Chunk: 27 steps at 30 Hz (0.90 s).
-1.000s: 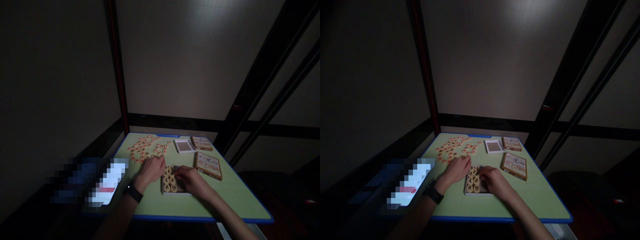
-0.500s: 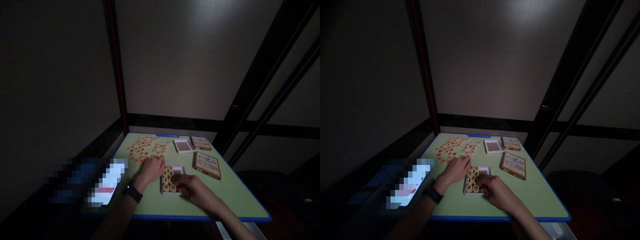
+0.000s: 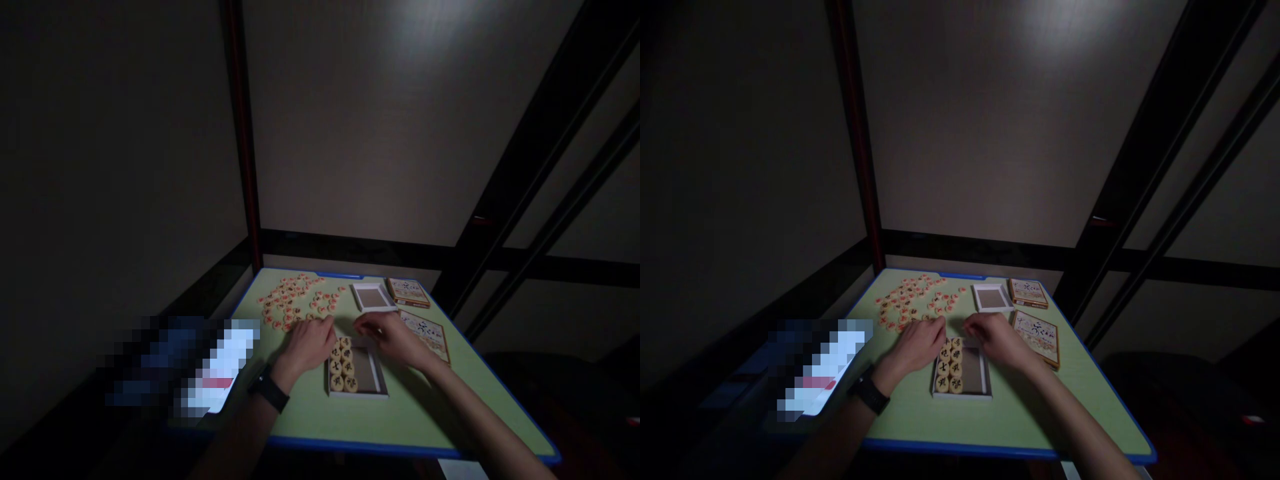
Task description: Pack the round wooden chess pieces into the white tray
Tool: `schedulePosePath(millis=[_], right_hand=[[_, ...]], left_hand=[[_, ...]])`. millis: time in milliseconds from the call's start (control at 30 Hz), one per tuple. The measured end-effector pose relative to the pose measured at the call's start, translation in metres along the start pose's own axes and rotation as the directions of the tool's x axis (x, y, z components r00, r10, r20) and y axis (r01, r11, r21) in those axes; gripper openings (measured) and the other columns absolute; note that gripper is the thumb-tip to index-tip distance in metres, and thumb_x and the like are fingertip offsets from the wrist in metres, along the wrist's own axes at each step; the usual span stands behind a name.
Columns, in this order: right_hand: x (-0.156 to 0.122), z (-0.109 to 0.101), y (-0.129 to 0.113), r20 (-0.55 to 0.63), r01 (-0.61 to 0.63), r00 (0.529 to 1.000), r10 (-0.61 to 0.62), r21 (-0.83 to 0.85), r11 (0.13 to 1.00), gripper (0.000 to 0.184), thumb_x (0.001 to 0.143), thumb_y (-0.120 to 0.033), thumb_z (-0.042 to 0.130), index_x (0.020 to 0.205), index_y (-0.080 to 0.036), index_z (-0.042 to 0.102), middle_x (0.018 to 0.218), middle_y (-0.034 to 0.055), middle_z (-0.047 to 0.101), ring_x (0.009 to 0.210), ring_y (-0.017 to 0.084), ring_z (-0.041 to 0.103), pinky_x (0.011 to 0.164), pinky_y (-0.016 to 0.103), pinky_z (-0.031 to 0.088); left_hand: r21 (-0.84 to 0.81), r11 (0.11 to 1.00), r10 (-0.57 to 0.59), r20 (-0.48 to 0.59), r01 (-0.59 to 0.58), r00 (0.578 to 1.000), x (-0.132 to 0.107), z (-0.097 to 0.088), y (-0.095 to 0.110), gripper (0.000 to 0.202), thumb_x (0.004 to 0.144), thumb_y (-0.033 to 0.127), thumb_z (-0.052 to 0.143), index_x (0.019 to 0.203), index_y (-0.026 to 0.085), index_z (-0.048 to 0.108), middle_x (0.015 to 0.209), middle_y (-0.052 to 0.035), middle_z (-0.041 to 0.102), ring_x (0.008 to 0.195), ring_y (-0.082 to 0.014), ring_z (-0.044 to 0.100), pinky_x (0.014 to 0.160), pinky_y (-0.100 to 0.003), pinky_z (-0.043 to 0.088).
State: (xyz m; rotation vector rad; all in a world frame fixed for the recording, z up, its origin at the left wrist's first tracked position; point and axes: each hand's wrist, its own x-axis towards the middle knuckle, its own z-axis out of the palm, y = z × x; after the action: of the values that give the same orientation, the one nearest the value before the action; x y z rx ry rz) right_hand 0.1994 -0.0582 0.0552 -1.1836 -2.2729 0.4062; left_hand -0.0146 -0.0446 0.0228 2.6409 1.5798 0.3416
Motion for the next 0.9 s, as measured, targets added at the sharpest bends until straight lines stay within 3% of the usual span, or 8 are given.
schedulePosePath(millis=[100, 167, 267, 400, 567, 733, 900], right_hand=[[0.045, 0.008, 0.008, 0.033, 0.042, 0.999, -0.040, -0.049, 0.998, 0.026, 0.078, -0.001, 0.053, 0.087, -0.014, 0.073, 0.077, 0.0039, 0.074, 0.068, 0.015, 0.065, 0.065, 0.022, 0.044], [0.077, 0.022, 0.009, 0.127, 0.082, 0.990, -0.067, -0.117, 0.990, 0.026, 0.075, 0.001, 0.055, 0.086, -0.013, 0.074, 0.075, 0.0034, 0.074, 0.068, 0.015, 0.064, 0.065, 0.022, 0.043], [0.119, 0.048, 0.004, 0.319, 0.197, 0.938, -0.136, -0.167, 0.966, 0.025, 0.075, 0.000, 0.058, 0.088, -0.013, 0.075, 0.079, 0.0038, 0.075, 0.071, 0.014, 0.065, 0.067, 0.021, 0.043], [0.160, 0.069, -0.002, 0.375, 0.251, 0.911, -0.169, -0.183, 0.950, 0.031, 0.072, 0.000, 0.061, 0.094, -0.015, 0.077, 0.088, 0.0039, 0.077, 0.079, 0.015, 0.067, 0.072, 0.020, 0.043], [0.192, 0.069, 0.013, 0.332, 0.196, 0.939, -0.096, -0.283, 0.939, 0.031, 0.077, -0.004, 0.056, 0.097, -0.015, 0.078, 0.095, 0.0096, 0.077, 0.085, 0.019, 0.068, 0.072, 0.022, 0.043], [0.212, 0.074, 0.027, 0.348, 0.173, 0.936, -0.055, -0.319, 0.932, 0.028, 0.078, -0.008, 0.059, 0.094, -0.017, 0.079, 0.092, 0.0066, 0.078, 0.084, 0.018, 0.070, 0.070, 0.021, 0.043], [0.231, 0.080, 0.026, 0.344, 0.158, 0.938, -0.035, -0.337, 0.928, 0.035, 0.077, -0.005, 0.059, 0.104, -0.018, 0.079, 0.095, 0.0061, 0.078, 0.087, 0.019, 0.071, 0.070, 0.021, 0.044]], left_hand=[[-0.016, 0.998, 0.052, -0.046, -0.053, 0.998, -0.003, -0.001, 0.000, 0.022, 0.093, 0.023, 0.040, 0.099, 0.021, 0.061, 0.086, -0.0074, 0.072, 0.079, -0.0235, 0.069, 0.073, -0.034, 0.049], [-0.034, 0.991, 0.121, -0.118, -0.126, 0.986, -0.006, -0.001, 0.000, 0.018, 0.090, 0.024, 0.044, 0.090, 0.021, 0.062, 0.082, -0.0066, 0.071, 0.078, -0.0219, 0.067, 0.073, -0.032, 0.049], [-0.045, 0.969, 0.222, -0.269, -0.242, 0.937, -0.009, 0.003, 0.001, 0.020, 0.087, 0.029, 0.046, 0.079, 0.020, 0.062, 0.074, -0.0074, 0.067, 0.074, -0.0213, 0.065, 0.070, -0.032, 0.049], [-0.041, 0.942, 0.295, -0.372, -0.333, 0.880, -0.009, 0.010, 0.002, 0.021, 0.081, 0.032, 0.051, 0.070, 0.020, 0.063, 0.064, -0.0068, 0.062, 0.067, -0.0207, 0.062, 0.068, -0.034, 0.049], [-0.062, 0.948, 0.266, -0.379, -0.311, 0.886, -0.009, 0.014, 0.002, 0.021, 0.079, 0.032, 0.054, 0.066, 0.020, 0.065, 0.060, -0.0062, 0.062, 0.062, -0.0196, 0.061, 0.065, -0.033, 0.047], [-0.111, 0.954, 0.226, -0.350, -0.280, 0.909, -0.008, 0.013, 0.003, 0.021, 0.078, 0.028, 0.055, 0.062, 0.019, 0.064, 0.057, -0.0048, 0.064, 0.058, -0.0188, 0.062, 0.061, -0.031, 0.044], [-0.142, 0.956, 0.202, -0.318, -0.257, 0.926, -0.008, 0.011, 0.003, 0.022, 0.079, 0.028, 0.054, 0.061, 0.019, 0.063, 0.057, -0.0045, 0.065, 0.057, -0.0183, 0.062, 0.061, -0.031, 0.043]])
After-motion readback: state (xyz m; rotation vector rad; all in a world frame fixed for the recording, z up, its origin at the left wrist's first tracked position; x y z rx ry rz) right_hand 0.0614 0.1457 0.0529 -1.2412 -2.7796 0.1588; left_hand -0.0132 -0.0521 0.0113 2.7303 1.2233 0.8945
